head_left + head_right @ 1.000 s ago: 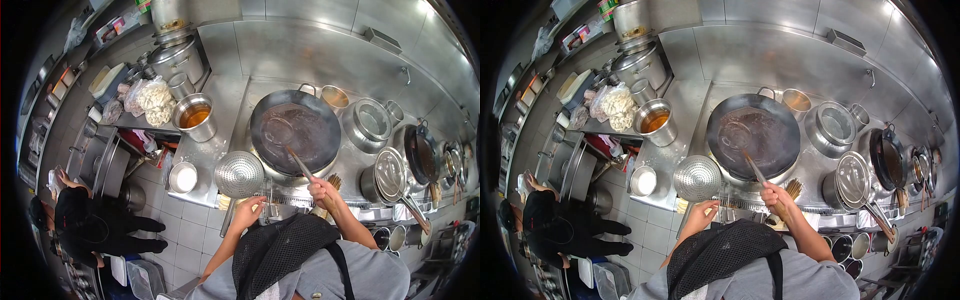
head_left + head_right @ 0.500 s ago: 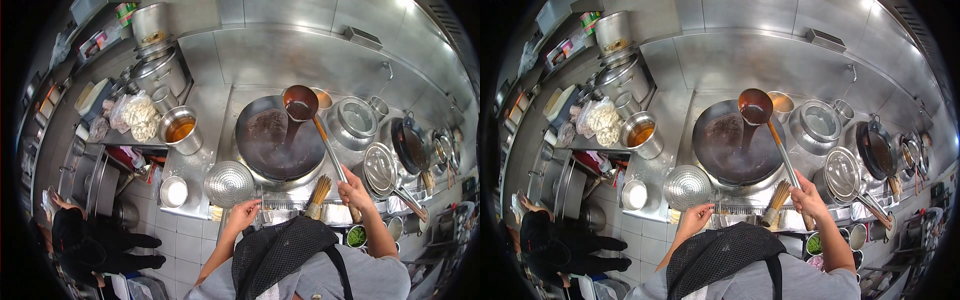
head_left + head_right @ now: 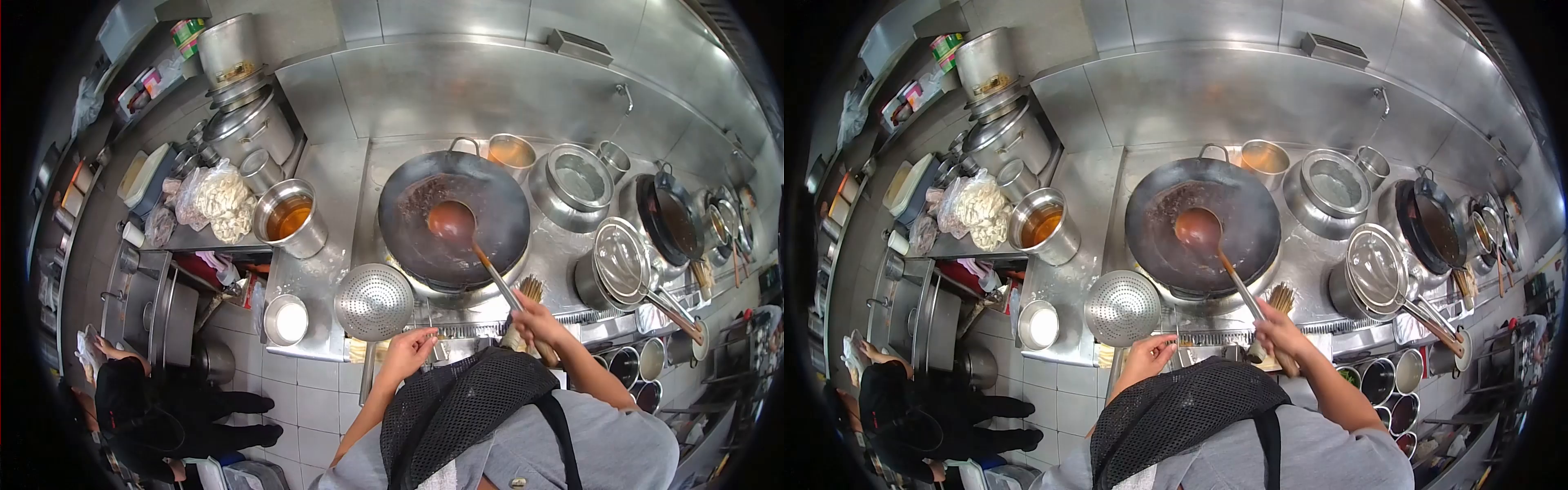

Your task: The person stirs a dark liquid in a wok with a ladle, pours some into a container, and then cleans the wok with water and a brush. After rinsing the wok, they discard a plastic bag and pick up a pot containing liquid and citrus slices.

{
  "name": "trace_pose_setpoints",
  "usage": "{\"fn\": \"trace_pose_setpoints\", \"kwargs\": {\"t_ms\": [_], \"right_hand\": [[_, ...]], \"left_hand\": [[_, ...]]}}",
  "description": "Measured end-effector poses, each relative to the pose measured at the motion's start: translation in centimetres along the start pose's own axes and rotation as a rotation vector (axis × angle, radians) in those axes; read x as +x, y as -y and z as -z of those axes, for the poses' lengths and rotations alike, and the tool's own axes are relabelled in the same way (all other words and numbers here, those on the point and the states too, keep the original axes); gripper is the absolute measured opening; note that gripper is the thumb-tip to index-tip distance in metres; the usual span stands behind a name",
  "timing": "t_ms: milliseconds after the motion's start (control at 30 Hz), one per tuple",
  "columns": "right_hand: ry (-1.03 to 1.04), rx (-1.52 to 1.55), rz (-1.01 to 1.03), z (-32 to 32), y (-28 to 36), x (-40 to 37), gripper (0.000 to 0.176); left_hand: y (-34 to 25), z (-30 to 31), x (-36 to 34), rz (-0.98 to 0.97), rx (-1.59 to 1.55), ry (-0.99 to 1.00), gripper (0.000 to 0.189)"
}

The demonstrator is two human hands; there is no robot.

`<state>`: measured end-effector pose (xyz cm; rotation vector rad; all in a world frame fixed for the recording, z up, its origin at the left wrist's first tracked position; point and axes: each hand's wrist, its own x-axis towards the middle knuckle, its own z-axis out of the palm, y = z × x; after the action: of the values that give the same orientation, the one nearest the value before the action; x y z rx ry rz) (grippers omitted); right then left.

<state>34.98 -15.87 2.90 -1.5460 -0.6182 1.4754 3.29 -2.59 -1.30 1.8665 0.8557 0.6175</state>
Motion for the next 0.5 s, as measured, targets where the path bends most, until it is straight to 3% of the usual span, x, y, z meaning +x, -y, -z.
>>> {"fn": "trace_pose_setpoints", "kwargs": {"t_ms": [167, 233, 267, 367, 400, 467, 500], "right_hand": [[-0.117, -0.051, 0.056, 0.3, -2.6, 6.1, 0.07], [-0.311, -0.337, 0.201, -1.1, -3.5, 4.9, 0.072], [-0.342, -0.423, 0.345, -0.2, -7.0, 5.9, 0.073], [-0.093, 0.411, -0.097, -3.7, -2.6, 0.8, 0.069], [-0.088, 0.411, -0.098, -2.7, -2.3, 1.6, 0.069], [0.298, 1.047, -0.415, 0.4, -1.2, 3.4, 0.058], [0.293, 0.964, -0.394, 1.3, -0.1, 4.5, 0.056]], "left_hand": [[-0.6, -0.6, -0.8, 0.055, -0.03, 0.034, 0.024], [-0.7, -0.3, -1.3, 0.048, -0.033, -0.001, 0.024], [0.4, -0.5, -1.7, 0.062, -0.043, -0.06, 0.024], [1.8, -0.8, -2.7, 0.102, -0.051, -0.128, 0.024], [1.8, -1.1, -3.0, 0.154, -0.073, -0.104, 0.024], [1.6, -1.5, -3.2, 0.209, -0.096, -0.078, 0.025], [1.5, -1.8, -3.2, 0.234, -0.104, -0.024, 0.025]]}}
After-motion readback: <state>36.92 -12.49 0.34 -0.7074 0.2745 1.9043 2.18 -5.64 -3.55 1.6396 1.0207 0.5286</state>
